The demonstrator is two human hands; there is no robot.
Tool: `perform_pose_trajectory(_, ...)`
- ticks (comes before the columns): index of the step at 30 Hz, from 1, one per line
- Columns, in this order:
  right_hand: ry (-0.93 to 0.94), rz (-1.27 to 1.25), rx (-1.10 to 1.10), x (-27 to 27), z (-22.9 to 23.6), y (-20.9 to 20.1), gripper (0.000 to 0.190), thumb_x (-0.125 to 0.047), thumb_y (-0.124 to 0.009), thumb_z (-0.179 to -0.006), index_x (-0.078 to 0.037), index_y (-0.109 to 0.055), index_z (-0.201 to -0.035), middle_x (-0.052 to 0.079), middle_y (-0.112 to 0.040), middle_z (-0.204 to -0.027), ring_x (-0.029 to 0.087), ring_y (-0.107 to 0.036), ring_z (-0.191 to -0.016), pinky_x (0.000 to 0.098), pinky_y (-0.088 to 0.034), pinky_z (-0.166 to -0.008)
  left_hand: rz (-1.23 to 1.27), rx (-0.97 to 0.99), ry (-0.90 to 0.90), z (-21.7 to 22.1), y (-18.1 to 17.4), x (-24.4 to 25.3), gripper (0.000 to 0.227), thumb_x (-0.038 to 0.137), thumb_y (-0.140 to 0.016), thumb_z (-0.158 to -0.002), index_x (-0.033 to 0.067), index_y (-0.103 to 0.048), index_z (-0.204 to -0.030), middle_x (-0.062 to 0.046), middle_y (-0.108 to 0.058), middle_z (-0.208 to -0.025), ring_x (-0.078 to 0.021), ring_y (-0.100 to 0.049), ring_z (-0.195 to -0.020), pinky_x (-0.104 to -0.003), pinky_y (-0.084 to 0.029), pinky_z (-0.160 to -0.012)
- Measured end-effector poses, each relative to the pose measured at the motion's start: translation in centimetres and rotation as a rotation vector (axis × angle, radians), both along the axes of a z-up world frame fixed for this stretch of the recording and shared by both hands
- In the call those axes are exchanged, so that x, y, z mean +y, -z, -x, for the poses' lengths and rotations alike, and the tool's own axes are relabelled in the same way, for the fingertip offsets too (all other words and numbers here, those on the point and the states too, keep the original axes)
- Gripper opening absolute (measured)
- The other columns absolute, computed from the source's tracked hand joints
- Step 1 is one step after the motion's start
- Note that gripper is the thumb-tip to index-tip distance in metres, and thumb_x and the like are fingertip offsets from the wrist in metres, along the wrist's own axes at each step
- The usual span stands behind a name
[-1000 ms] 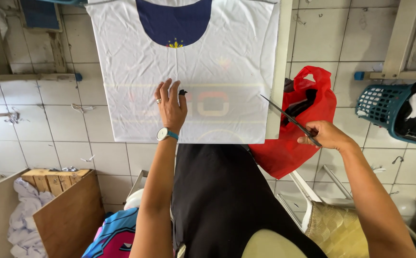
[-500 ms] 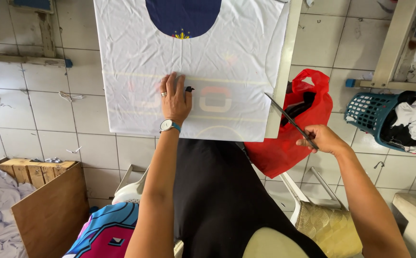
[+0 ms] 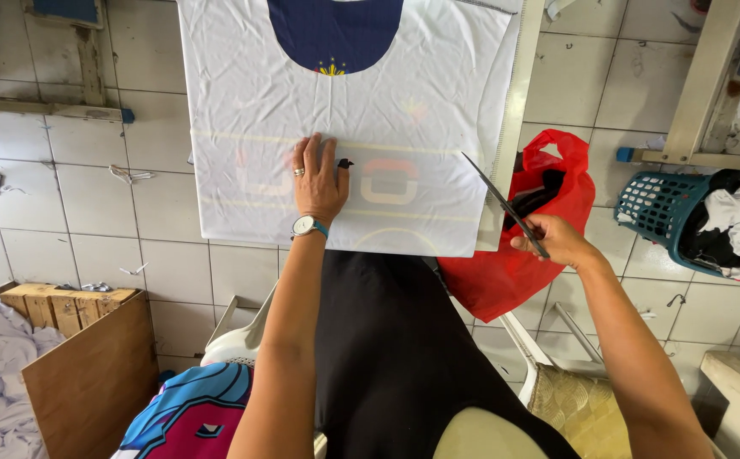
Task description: The person uses shears to cut a white t-shirt laid flat on a table. They trim the edges and sleeves of the garment, following a marked outline, and remove the excess fabric pieces.
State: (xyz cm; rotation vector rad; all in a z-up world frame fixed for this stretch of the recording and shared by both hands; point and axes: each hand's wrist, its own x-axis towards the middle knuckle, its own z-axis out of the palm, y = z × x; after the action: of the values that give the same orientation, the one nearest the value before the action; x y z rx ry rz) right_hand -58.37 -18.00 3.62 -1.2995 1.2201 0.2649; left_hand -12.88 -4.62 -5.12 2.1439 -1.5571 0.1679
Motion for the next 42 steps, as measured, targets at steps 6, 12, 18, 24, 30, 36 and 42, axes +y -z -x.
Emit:
perform_pose_trajectory(6, 0.081, -0.019, -0.046, 1.1, -0.1, 0.0, 0.043, -0.03, -0.092, -0.076, -0.001, -0.061, -0.071, 0.014, -0.054, -0.045, 0.02, -0.055, -0.035, 0.024, -0.043, -0.039, -0.017, 0.023, -0.004, 0.0, -0.3, 0.0, 0.045, 0.03, -0.058, -0.09, 0.0156, -0.061, -0.133, -0.012, -0.052, -0.137, -0.035, -0.046, -0.135, -0.047, -0.034, -0.119)
perform_pose_trajectory(12, 0.203, -0.073, -0.074, 3.0, -0.8, -0.3, 0.042, -0.032, -0.091, -0.077, -0.001, -0.062, -0.074, 0.016, -0.054, -0.045, 0.02, -0.057, -0.035, 0.0255, -0.047, -0.036, -0.021, 0.016, -0.013, 0.1, -0.4, 0.0, 0.045, 0.031, -0.058, -0.091, 0.0159, -0.061, -0.132, -0.012, -0.053, -0.136, -0.0349, -0.047, -0.134, -0.047, -0.034, -0.12)
perform_pose_trajectory(18, 0.282, -0.084, -0.094, 3.6, -3.3, -0.9, 0.045, -0.031, -0.091, -0.078, 0.0, -0.059, -0.076, 0.014, -0.054, -0.053, 0.021, -0.062, -0.046, 0.0284, -0.053, -0.038, -0.017, 0.0, -0.012, -0.1, 0.0, 0.0, 0.045, 0.033, -0.057, -0.091, 0.0157, -0.062, -0.132, -0.012, -0.053, -0.135, -0.0351, -0.048, -0.133, -0.048, -0.034, -0.119)
perform_pose_trajectory(24, 0.307, -0.026, -0.085, 3.3, -6.8, -2.2, 0.05, -0.035, -0.091, -0.08, 0.0, -0.056, -0.072, 0.014, -0.053, -0.054, 0.021, -0.061, -0.046, 0.028, -0.054, -0.036, -0.016, 0.0, -0.005, 0.0, -0.2, 0.0, 0.045, 0.032, -0.058, -0.09, 0.0154, -0.061, -0.132, -0.012, -0.052, -0.136, -0.035, -0.047, -0.133, -0.047, -0.034, -0.119)
perform_pose_trajectory(30, 0.399, -0.02, -0.111, 4.8, -7.1, -1.6, 0.051, -0.037, -0.089, -0.081, -0.001, -0.056, -0.072, 0.011, -0.049, -0.053, 0.019, -0.059, -0.045, 0.0263, -0.054, -0.036, 0.006, -0.012, -0.002, -0.1, 0.2, -0.1, 0.044, 0.032, -0.059, -0.091, 0.0146, -0.062, -0.131, -0.012, -0.053, -0.135, -0.0353, -0.048, -0.132, -0.047, -0.035, -0.119)
perform_pose_trajectory(36, 0.474, -0.023, -0.112, 6.3, -7.4, -0.2, 0.047, -0.033, -0.088, -0.084, -0.002, -0.054, -0.072, 0.009, -0.046, -0.051, 0.017, -0.057, -0.042, 0.025, -0.053, -0.035, 0.014, -0.005, -0.002, -0.1, 0.2, -0.1, 0.043, 0.032, -0.059, -0.091, 0.0143, -0.062, -0.131, -0.012, -0.053, -0.135, -0.0353, -0.048, -0.132, -0.048, -0.035, -0.118)
perform_pose_trajectory(42, 0.498, -0.038, -0.126, 6.6, -8.0, 0.1, 0.05, -0.035, -0.091, -0.08, -0.003, -0.054, -0.068, 0.013, -0.05, -0.046, 0.018, -0.056, -0.035, 0.0255, -0.052, -0.034, 0.025, -0.022, -0.007, -0.1, 0.3, -0.2, 0.043, 0.033, -0.058, -0.092, 0.015, -0.063, -0.13, -0.012, -0.053, -0.135, -0.0348, -0.049, -0.131, -0.047, -0.036, -0.118)
